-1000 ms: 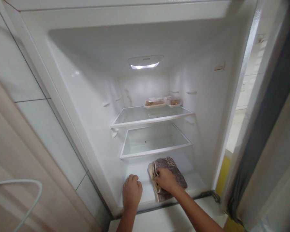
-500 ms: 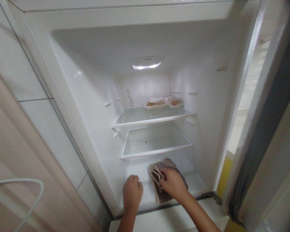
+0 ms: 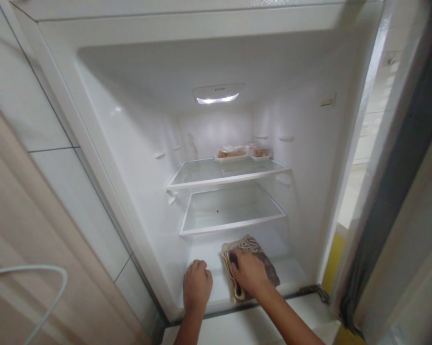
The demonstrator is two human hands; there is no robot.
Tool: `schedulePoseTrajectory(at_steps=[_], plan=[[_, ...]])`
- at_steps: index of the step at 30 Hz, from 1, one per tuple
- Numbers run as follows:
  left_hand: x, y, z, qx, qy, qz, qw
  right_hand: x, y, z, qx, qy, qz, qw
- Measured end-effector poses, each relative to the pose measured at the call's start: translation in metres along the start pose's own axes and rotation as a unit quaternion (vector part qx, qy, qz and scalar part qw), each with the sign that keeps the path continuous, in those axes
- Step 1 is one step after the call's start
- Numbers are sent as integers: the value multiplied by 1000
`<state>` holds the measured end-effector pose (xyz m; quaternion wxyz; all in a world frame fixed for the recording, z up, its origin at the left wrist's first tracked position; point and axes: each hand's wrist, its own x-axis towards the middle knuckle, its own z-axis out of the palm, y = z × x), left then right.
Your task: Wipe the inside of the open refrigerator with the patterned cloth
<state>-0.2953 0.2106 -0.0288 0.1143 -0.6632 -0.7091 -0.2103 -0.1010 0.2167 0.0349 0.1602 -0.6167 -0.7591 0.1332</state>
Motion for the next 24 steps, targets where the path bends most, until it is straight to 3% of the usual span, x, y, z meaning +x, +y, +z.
schedulePoseTrajectory(at_steps=[6,12,17,21,24], plan=[[-1,-1,1,-5,5,-1,1000,48,-5,15,-7,-32,-4,999],[-2,0,1,-10,-5,-10,1000,64,3,23,31,-2,6,999],[-1,1,0,-10,-8,-16,1000,54,12,28,90,4,-55,994],[-1,0,0,-12,-9,-13,1000,30,30,25,90,38,-47,994],[-1,0,-1,-18,-15,-10,1000,8,45,28,45,30,-49,997]])
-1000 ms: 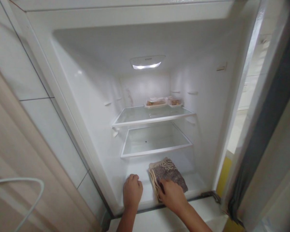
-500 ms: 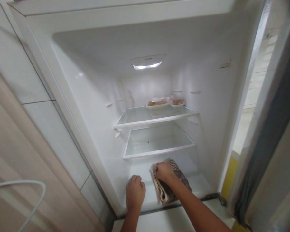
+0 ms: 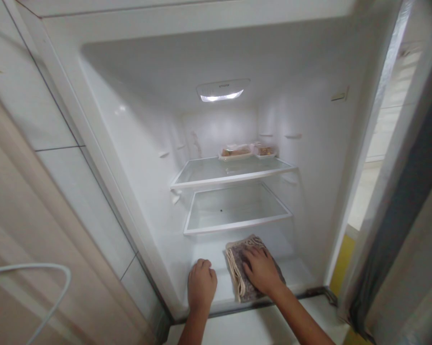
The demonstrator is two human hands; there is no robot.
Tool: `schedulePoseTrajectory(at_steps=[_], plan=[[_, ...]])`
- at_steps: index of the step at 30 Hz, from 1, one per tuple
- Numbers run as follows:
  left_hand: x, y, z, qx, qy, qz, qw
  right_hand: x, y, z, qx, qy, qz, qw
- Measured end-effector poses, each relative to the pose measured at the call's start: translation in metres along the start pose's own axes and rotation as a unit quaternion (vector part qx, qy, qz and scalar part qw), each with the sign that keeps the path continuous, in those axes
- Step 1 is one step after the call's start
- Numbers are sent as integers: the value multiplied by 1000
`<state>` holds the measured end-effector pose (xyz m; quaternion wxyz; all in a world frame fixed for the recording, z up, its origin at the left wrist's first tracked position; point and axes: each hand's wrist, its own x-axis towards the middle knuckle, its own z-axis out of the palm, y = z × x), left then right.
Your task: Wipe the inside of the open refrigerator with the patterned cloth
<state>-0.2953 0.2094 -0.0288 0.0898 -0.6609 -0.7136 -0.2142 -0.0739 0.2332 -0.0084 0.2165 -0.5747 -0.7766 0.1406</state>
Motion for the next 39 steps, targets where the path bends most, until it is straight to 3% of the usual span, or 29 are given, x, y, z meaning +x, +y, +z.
schedulePoseTrajectory(at_steps=[5,10,14,19,23,27,31,35,39], plan=[[0,3,-1,7,-7,-1,1000,-23,2,16,-62,-32,-11,997],[1,4,-1,1,-16,-12,1000,-20,-37,38,-44,-40,-43,997],[2,0,1,-3,-39,-27,999,-10,-63,43,-12,-43,-64,997],[2,-1,0,-1,-26,-15,1000,-15,-47,38,17,-22,-91,995],[3,1,-4,-15,-16,-5,1000,-38,-15,36,-3,43,-64,997],[3,2,-5,-54,-13,12,998,-55,1,32,-33,42,-40,998],[3,3,-3,-45,-7,6,999,-51,-15,26,-32,35,-11,999],[2,1,0,-21,9,-7,1000,-32,-41,29,22,-7,-32,999],[1,-2,3,13,22,-9,1000,-18,-51,34,30,-35,-35,998]])
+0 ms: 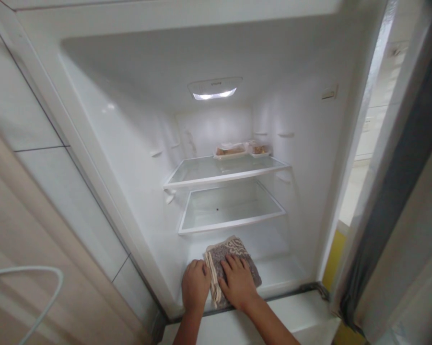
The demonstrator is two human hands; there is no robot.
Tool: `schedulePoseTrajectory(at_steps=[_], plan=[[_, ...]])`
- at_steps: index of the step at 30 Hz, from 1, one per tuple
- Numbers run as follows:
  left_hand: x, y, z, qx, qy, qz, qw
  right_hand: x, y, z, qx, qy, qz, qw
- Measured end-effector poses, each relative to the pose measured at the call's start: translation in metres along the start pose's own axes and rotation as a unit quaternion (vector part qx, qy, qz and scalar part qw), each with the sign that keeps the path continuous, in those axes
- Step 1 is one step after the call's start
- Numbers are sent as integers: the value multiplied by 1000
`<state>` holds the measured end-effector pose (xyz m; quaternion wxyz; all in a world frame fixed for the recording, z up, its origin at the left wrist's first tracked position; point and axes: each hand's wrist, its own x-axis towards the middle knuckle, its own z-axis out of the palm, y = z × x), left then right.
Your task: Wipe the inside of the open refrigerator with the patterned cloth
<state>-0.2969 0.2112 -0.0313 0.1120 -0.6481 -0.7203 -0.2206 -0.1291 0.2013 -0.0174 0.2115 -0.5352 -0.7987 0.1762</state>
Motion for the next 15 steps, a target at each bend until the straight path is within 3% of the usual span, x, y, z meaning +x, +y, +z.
schedulePoseTrajectory(at_steps=[8,11,15], plan=[[0,1,-3,13,-4,14,1000,-8,15,-4,-18,-5,-24,1000],[0,1,-4,11,-11,17,1000,0,31,-12,-51,5,29,998],[0,0,-5,8,-17,13,1000,11,73,-34,-117,20,136,984]])
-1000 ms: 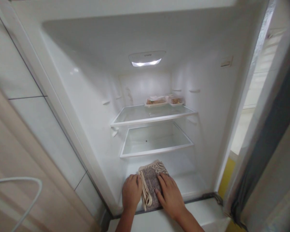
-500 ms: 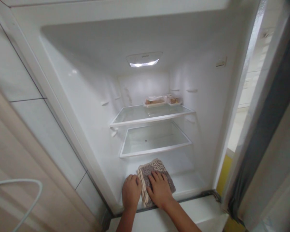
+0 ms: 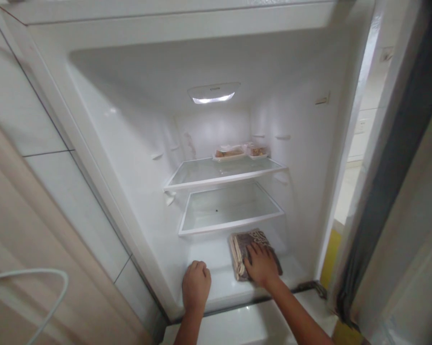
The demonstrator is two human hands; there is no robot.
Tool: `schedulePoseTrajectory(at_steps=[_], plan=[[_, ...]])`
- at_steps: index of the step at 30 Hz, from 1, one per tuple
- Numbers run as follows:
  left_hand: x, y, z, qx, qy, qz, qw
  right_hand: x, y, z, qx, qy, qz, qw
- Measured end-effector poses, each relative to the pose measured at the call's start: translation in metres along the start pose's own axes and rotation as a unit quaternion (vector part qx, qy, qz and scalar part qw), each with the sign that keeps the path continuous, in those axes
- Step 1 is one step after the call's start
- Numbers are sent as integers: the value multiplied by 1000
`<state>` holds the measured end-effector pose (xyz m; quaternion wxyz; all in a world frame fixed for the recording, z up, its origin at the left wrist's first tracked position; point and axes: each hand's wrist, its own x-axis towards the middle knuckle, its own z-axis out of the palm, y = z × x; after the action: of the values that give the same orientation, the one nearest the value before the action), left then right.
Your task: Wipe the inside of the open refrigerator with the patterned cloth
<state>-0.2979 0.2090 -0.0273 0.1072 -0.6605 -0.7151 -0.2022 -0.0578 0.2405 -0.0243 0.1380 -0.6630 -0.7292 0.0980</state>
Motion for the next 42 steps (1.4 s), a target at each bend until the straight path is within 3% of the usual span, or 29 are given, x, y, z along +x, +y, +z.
schedulePoseTrajectory(at_steps=[4,7,11,17,21,25,28,31,34,38,42], plan=[[0,0,1,0,-1,0,1000,10,42,-11,-57,18,73,996],[0,1,2,8,3,-2,1000,9,46,-11,-68,17,89,994],[-2,3,2,22,10,-9,1000,0,12,-3,-50,-5,56,997],[-5,5,-1,18,7,-20,1000,-28,-54,4,25,-36,-105,994],[-5,6,-3,3,6,-18,1000,-35,-72,10,48,-6,-156,987],[-5,4,-1,11,7,-9,1000,-18,-55,14,41,-5,-149,988],[-5,4,1,12,-4,7,1000,3,-20,8,0,-5,-46,999],[-6,5,0,10,-17,19,1000,20,21,2,-63,45,73,994],[-6,4,-4,-14,-50,61,997,32,44,3,-95,87,89,988],[-5,-4,-9,-67,-99,150,981,53,38,10,-79,97,63,990],[-4,-8,-8,-92,-94,121,984,88,10,11,-23,84,44,995]])
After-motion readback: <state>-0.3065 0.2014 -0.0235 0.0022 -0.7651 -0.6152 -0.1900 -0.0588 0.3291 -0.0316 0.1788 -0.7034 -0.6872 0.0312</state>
